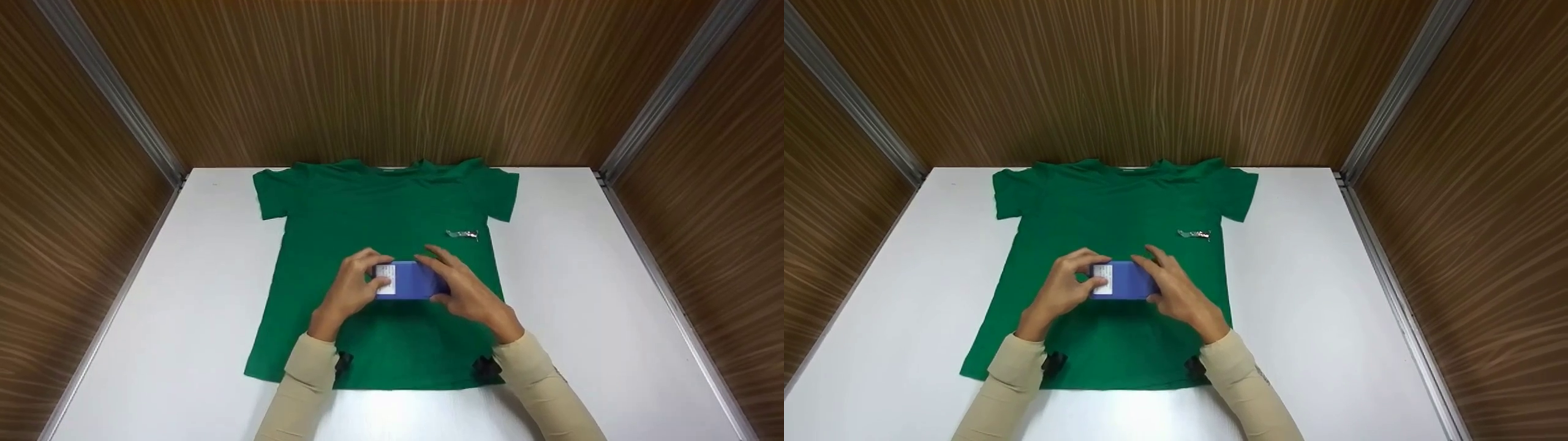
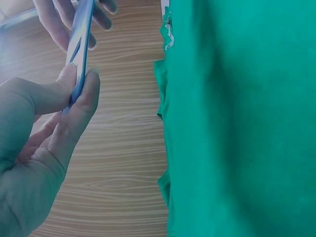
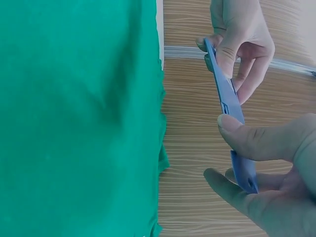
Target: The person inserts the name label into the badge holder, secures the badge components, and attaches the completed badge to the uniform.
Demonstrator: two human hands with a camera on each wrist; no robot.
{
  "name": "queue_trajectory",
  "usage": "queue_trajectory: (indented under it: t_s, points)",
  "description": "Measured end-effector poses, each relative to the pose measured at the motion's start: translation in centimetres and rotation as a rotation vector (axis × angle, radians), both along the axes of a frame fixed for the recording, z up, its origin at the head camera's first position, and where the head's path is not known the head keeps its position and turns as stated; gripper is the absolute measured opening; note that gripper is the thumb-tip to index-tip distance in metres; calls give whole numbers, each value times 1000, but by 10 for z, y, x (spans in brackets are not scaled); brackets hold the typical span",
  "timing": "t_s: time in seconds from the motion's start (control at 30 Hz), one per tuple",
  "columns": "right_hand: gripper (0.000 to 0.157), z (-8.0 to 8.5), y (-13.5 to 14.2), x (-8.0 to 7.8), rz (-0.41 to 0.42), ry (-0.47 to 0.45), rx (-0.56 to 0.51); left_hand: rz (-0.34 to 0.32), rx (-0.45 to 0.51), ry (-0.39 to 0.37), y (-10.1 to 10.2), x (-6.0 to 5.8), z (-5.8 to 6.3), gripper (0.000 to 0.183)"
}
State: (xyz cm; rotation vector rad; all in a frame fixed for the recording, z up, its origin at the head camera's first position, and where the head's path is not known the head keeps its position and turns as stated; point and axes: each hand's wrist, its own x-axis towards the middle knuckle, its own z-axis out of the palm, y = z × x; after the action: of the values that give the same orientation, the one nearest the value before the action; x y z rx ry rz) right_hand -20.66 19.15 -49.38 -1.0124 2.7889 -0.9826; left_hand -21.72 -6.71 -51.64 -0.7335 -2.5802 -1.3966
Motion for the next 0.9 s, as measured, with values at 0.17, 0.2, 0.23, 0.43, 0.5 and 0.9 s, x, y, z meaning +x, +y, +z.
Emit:
queue_trajectory:
  t_s: [0.17,0.2,0.23,0.43,0.5,0.9]
  points:
    - [65,0,1,-2,-34,-18,-118,14,20,14,-2,-1,0,30]
    - [63,0,2,-2,-48,-22,-149,17,26,20,-3,-1,0,30]
    - [60,0,2,-3,-68,-23,-178,21,32,23,-3,-1,0,30]
    - [48,2,5,-5,-239,-87,-261,55,55,33,-3,-2,-1,32]
    - [47,4,6,-4,-277,-147,-279,64,62,36,-3,-2,0,32]
    - [37,1,4,-3,-303,-163,-333,61,72,39,-1,-1,1,33]
